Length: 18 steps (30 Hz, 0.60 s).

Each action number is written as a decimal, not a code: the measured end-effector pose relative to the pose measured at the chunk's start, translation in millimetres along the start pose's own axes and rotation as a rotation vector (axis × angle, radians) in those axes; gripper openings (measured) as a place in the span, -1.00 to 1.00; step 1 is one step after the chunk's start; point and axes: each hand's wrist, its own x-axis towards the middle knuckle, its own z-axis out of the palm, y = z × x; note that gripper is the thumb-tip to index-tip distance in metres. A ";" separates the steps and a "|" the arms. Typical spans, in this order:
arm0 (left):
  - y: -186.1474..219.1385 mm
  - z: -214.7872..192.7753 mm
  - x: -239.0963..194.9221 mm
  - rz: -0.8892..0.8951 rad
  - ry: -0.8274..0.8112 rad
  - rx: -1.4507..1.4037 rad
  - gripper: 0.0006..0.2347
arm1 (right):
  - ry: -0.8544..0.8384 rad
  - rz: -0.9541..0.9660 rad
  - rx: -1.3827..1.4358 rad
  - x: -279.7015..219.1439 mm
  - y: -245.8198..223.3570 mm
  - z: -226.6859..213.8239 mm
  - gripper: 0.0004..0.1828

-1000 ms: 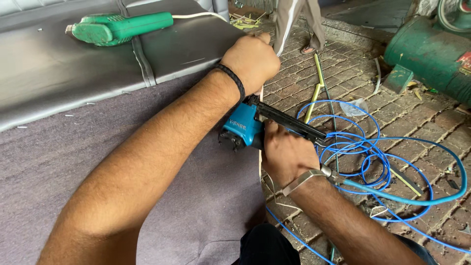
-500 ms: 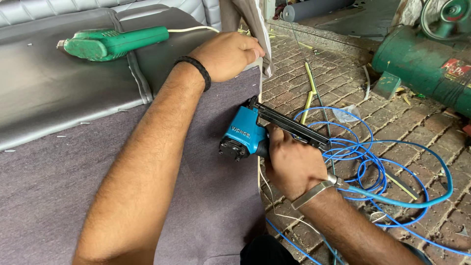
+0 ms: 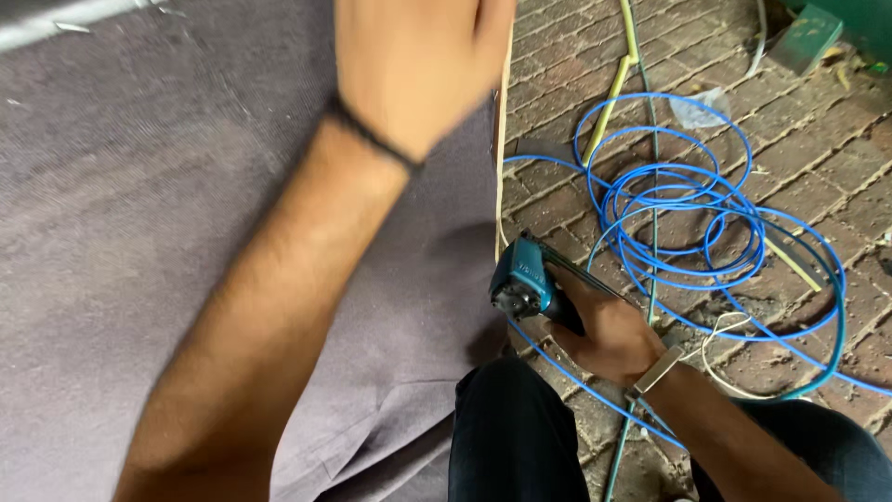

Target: The person uses a pneumatic staple gun to attach fabric to a wooden frame, then uses a power drill to attach metal legs to the frame. Finally, the person flips the assembled furniture piece upright.

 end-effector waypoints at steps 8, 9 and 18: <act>96.2 -14.3 -233.3 -0.573 -0.912 -0.498 -0.63 | -0.098 -0.073 -0.313 -1.8 18.2 81.5 -0.02; 100.2 2.1 -245.3 -0.565 -0.837 -0.524 -0.62 | -0.074 -0.073 -0.284 -1.3 15.1 88.1 -0.03; 94.9 27.3 -221.2 -0.360 -1.102 -0.403 -0.76 | -0.109 0.051 -0.295 12.8 9.7 108.4 -0.04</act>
